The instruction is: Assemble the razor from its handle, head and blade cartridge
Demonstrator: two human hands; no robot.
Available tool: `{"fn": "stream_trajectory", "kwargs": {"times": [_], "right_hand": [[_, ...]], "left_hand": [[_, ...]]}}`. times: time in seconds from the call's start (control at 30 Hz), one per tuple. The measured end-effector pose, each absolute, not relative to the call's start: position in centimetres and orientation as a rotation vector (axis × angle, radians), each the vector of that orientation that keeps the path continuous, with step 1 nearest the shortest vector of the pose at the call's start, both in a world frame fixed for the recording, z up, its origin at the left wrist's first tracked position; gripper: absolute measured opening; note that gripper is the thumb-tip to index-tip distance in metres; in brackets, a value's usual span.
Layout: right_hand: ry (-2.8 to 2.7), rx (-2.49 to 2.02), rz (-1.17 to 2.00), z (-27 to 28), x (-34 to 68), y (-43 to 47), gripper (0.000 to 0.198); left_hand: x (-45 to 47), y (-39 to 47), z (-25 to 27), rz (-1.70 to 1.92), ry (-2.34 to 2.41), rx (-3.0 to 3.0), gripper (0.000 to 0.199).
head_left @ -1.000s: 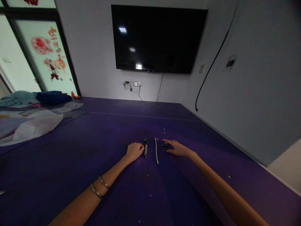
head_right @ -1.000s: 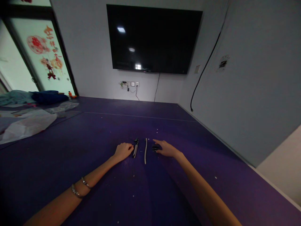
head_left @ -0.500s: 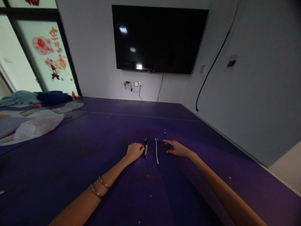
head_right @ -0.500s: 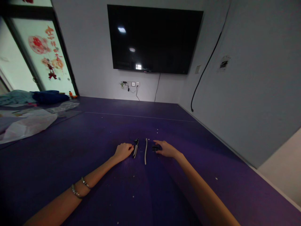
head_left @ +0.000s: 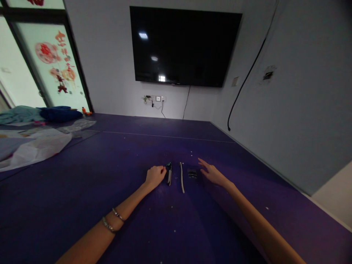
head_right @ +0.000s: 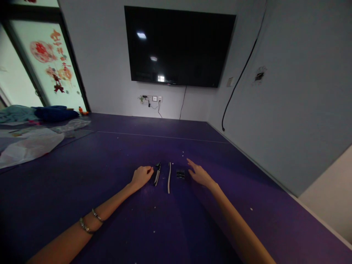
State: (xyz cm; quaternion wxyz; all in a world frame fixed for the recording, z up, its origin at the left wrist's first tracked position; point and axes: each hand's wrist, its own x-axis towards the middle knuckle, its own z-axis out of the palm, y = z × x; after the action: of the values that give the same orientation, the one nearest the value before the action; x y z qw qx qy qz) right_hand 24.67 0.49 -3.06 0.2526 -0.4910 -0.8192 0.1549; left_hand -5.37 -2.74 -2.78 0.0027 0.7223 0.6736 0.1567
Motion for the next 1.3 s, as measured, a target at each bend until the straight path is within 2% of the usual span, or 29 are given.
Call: {"fn": "stream_trajectory", "kwargs": {"times": [0.13,0.37,0.73,1.3], "right_hand": [[-2.152,-1.505,0.242,-4.6,27.4,0.1,0.054],[-2.093,-1.73,-0.009,-7.2,31.1,-1.3,0.049],[-2.089,-1.762,-0.078,-7.8,31.3,-1.2,0.044],[-2.052,-1.691,-0.037,-7.7,31.4,-1.2,0.041]], "left_hand": [[-5.9,-2.4,-2.9,0.56,2.165,2.192,0.037],[-7.7,-1.0,-3.1,0.822,2.078,2.415,0.012],[-11.1,1.3,-5.4,0.53,2.226,2.37,0.036],[-11.0,1.4,-5.6,0.504,2.215,2.398,0.036]]}}
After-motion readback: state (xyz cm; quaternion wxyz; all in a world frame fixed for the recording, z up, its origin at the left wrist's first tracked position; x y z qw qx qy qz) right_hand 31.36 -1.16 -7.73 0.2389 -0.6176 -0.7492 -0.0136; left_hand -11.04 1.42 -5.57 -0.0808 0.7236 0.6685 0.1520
